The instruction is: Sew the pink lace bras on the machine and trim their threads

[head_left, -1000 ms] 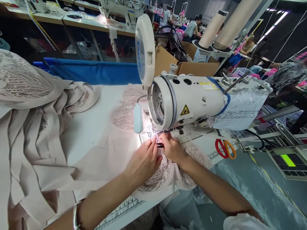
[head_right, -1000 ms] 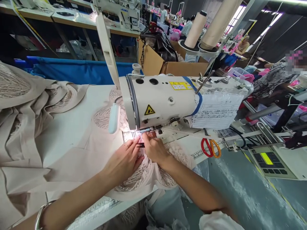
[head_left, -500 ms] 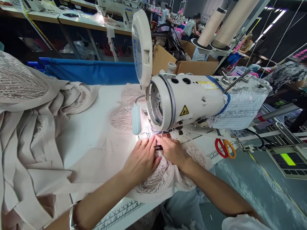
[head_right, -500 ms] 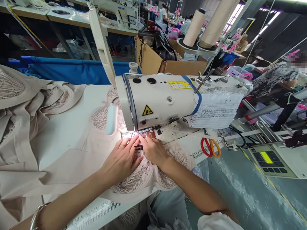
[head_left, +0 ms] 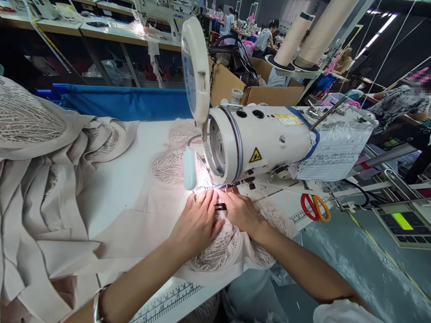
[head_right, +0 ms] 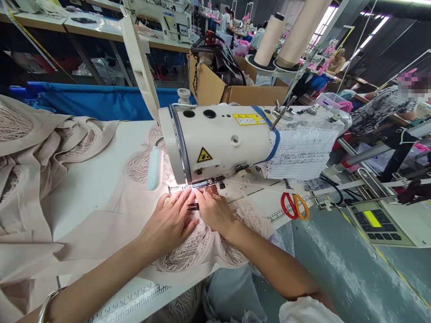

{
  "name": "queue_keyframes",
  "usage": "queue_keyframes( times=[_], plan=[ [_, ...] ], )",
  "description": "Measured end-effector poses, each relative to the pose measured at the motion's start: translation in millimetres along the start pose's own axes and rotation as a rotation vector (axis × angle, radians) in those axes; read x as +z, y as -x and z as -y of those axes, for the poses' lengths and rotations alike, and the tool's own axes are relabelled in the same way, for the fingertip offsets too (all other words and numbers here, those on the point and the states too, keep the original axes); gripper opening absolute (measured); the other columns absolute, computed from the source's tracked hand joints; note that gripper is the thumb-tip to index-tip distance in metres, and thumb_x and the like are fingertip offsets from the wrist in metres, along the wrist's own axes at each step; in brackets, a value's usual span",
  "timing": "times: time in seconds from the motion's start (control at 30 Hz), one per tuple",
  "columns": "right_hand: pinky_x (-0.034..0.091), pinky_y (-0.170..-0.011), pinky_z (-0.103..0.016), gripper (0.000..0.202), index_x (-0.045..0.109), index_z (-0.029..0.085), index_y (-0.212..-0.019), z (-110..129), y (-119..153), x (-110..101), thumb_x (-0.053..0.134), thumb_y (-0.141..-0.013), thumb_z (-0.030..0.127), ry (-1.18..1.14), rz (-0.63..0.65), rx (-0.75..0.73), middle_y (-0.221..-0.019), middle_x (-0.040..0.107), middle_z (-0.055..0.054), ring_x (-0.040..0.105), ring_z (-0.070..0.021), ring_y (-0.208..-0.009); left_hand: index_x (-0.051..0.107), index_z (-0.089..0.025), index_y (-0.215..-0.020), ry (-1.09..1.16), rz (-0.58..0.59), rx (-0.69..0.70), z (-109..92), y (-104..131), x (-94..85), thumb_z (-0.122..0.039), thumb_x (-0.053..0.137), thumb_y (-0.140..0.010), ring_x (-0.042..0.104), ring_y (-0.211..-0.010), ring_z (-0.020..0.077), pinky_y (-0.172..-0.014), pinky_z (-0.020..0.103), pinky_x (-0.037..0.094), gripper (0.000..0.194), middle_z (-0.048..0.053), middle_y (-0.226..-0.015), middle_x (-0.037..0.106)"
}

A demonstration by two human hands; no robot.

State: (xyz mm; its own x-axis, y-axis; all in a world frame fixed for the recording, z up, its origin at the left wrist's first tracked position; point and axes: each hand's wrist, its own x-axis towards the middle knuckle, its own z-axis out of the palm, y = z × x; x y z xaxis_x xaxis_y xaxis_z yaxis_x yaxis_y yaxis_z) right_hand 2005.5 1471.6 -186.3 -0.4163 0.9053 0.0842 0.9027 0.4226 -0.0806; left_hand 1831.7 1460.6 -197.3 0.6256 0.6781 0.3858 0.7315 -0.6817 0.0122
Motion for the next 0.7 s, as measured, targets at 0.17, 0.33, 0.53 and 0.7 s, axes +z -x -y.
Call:
queue_keyframes(
  times=[0.17, 0.33, 0.53, 0.7],
  plan=[
    [0.053, -0.074, -0.03, 0.03, 0.063, 0.014, -0.117, 1.4, -3.9, -5.4, 0.049, -0.091, 0.008, -0.032, 0.054, 0.06, -0.093, 0.073, -0.011, 0.07, -0.0243, -0.084, 0.055, 0.002, -0.135, 0.004, 0.01, -0.004, 4.5, -0.2, 0.8, -0.038, 0.039, -0.1, 0.055, -0.126, 0.0393, -0.102, 0.055, 0.042, 0.056, 0.026, -0.142, 0.056],
    [0.05, -0.072, -0.028, 0.022, 0.06, 0.017, -0.109, -10.3, 0.3, -7.9, 0.055, -0.089, 0.009, -0.135, -0.004, 0.105, -0.1, 0.07, -0.008, 0.067, -0.0219, -0.084, 0.063, 0.0, -0.127, -0.122, 0.1, 0.215, -4.3, 1.8, -4.1, -0.017, 0.041, -0.098, 0.057, -0.126, 0.0386, -0.105, 0.053, 0.045, 0.04, 0.026, -0.133, 0.063],
    [0.049, -0.078, -0.024, 0.045, 0.062, 0.023, -0.123, -21.4, 8.9, -12.4, 0.05, -0.087, 0.0, -0.237, -0.071, -0.076, -0.109, 0.066, -0.004, 0.064, -0.0177, -0.094, 0.057, -0.003, -0.135, -0.069, 0.271, 0.224, -11.9, 3.9, -11.3, -0.017, 0.053, -0.088, 0.047, -0.134, 0.0479, -0.107, 0.061, 0.044, 0.05, 0.025, -0.141, 0.056],
    [0.048, -0.074, -0.025, 0.035, 0.065, 0.02, -0.118, -14.1, 3.0, -15.7, 0.048, -0.092, 0.005, -0.155, -0.026, -0.07, -0.111, 0.065, -0.007, 0.063, -0.0184, -0.092, 0.063, -0.007, -0.126, 0.043, 0.289, 0.177, 5.3, -1.5, -10.8, -0.01, 0.056, -0.084, 0.048, -0.134, 0.0457, -0.105, 0.061, 0.045, 0.043, 0.023, -0.14, 0.057]
  ],
)
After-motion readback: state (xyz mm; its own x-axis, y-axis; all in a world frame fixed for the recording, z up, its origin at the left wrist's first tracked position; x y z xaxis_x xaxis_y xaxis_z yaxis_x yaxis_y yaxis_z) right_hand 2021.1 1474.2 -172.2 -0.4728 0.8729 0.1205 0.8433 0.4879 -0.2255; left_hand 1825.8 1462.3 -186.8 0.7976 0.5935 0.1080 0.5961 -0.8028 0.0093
